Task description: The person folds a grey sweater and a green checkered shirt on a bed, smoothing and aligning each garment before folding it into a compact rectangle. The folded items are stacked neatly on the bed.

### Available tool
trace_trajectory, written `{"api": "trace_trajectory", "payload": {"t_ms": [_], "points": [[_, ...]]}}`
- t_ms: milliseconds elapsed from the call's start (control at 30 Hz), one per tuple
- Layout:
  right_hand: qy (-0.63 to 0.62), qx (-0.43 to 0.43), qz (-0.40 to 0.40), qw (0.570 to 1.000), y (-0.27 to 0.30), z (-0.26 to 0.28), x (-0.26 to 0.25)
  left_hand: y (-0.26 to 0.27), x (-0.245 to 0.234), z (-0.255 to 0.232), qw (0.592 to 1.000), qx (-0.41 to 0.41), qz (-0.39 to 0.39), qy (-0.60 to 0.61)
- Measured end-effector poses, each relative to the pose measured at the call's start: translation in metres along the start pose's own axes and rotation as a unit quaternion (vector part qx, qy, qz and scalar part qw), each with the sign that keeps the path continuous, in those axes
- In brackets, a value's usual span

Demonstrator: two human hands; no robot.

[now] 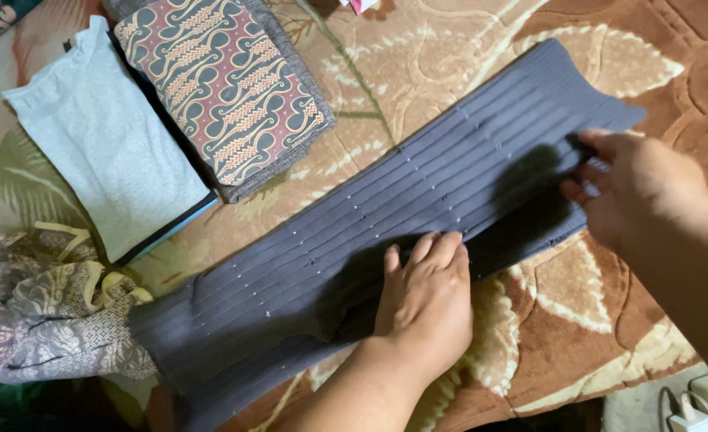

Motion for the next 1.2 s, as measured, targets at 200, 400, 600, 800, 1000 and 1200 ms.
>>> {"api": "trace_trajectory", "payload": {"t_ms": [200, 400, 600, 800, 1000, 1200], "points": [[-0.011, 0.03, 0.036, 0.999, -0.031, -0.004, -0.01, 0.006, 0.0, -0.004, 0.999, -0.008, -0.017, 0.028], [-0.026, -0.004, 0.002, 1.0, -0.06, -0.024, -0.044, 0.012, 0.002, -0.016, 0.996, 0.056, -0.063, 0.021], [-0.057, 0.01, -0.003, 0.998, -0.082, -0.047, -0.072, 0.015, 0.0, -0.02, 0.998, 0.042, -0.041, 0.031], [-0.006, 0.072, -0.019, 0.997, -0.072, -0.061, -0.077, 0.02, 0.003, -0.01, 0.999, 0.016, 0.014, 0.038], [0.063, 0.077, 0.043, 0.994, -0.018, -0.059, -0.032, 0.037, -0.004, 0.046, 0.991, -0.112, -0.035, -0.07], [0.148, 0.131, 0.089, 0.976, 0.022, -0.091, 0.003, 0.071, -0.02, 0.099, 0.973, -0.173, -0.067, -0.134]]}}
Point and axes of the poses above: each hand's wrist, its own y-axis away from the middle knuckle, its own x-axis out of the palm, z = x × y, the point moved 4 cm from there along -y, towards the middle knuckle, and after that the axes turned 13 degrees about y, right-handed, at the moved point
